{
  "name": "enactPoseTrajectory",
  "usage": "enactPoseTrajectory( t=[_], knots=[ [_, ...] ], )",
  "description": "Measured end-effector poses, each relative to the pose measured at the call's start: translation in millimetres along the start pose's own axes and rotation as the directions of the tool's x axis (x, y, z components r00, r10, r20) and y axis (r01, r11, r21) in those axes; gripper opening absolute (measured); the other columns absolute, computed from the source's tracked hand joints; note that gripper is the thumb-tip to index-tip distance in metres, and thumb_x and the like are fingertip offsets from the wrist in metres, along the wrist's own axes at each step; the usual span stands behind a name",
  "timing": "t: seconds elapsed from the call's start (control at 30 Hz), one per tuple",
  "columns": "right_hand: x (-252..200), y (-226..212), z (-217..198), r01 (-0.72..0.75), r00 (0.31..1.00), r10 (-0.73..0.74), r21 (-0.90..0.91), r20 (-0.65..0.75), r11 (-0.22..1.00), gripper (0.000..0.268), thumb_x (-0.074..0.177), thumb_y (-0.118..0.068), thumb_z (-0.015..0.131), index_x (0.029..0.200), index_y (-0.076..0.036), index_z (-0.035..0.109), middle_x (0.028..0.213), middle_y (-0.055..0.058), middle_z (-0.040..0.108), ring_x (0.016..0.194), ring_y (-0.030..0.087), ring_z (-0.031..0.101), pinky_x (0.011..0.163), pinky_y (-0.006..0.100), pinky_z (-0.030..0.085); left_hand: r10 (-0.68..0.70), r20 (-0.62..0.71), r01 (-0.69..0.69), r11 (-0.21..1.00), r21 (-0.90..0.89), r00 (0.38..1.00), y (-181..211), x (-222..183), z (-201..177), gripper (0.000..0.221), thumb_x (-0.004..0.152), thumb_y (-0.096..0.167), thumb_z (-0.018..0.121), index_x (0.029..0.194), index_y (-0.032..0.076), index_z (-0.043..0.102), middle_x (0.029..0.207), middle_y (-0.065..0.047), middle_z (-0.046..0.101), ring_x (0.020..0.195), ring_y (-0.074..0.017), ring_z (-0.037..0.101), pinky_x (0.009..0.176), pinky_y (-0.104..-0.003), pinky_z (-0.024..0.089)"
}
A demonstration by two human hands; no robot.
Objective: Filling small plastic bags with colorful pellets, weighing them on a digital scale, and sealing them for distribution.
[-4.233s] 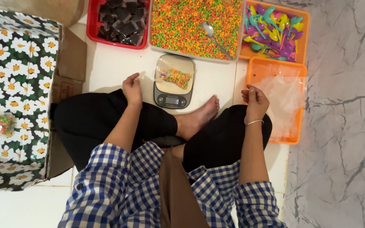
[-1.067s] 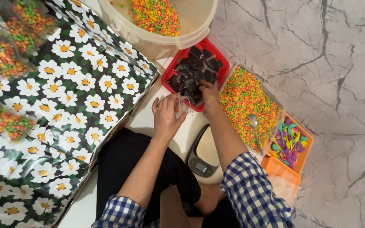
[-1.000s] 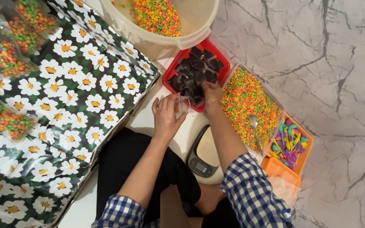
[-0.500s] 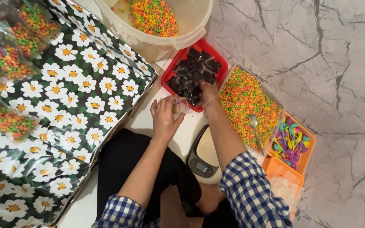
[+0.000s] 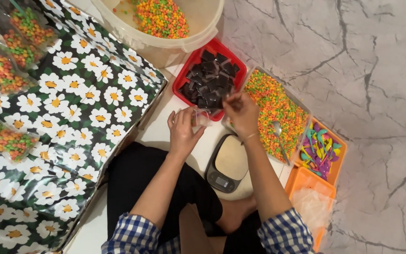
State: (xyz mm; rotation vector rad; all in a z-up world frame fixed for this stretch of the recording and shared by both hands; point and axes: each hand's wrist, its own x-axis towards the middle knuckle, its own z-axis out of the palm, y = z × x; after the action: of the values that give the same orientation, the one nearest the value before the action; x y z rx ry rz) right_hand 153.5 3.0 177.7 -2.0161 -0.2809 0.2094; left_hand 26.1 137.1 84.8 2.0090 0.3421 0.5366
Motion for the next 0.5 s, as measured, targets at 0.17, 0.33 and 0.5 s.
enactPoseTrajectory(
  t=[0.17,0.33,0.5],
  knots=[
    [-40,-8,-10,-0.064,0.99,0.076,-0.1,0.122,0.993,0.023,0.084,-0.008,0.083,0.104,-0.012,0.072,0.092,0.004,0.073,0.086,0.014,0.073,0.08,0.026,0.061,0.039,0.049,-0.036,0.998,-0.044,0.998,22,-12,-5,0.08,0.073,0.012,0.091,0.14,0.006,0.05,0.119,-0.01,0.056,0.118,-0.0308,0.055,0.115,-0.058,0.022],
    [-73,10,-9,0.103,0.984,-0.057,-0.285,0.167,0.953,0.024,0.08,-0.008,0.083,0.101,-0.012,0.072,0.089,0.008,0.073,0.083,0.024,0.076,0.071,0.031,0.062,0.119,0.081,-0.114,0.992,-0.056,0.99,40,-36,-13,0.085,0.073,0.016,0.092,0.145,0.004,0.047,0.119,-0.011,0.055,0.117,-0.0306,0.055,0.111,-0.056,0.028],
    [-113,4,-13,0.187,0.979,-0.193,-0.657,0.065,0.73,0.018,0.075,-0.03,0.086,0.084,-0.03,0.071,0.074,-0.01,0.066,0.078,0.014,0.071,0.071,0.028,0.058,0.211,0.046,-0.212,0.977,0.023,0.976,61,-61,-18,0.092,0.07,0.018,0.092,0.149,0.004,0.046,0.117,-0.01,0.055,0.113,-0.0295,0.057,0.103,-0.047,0.038]
  ],
)
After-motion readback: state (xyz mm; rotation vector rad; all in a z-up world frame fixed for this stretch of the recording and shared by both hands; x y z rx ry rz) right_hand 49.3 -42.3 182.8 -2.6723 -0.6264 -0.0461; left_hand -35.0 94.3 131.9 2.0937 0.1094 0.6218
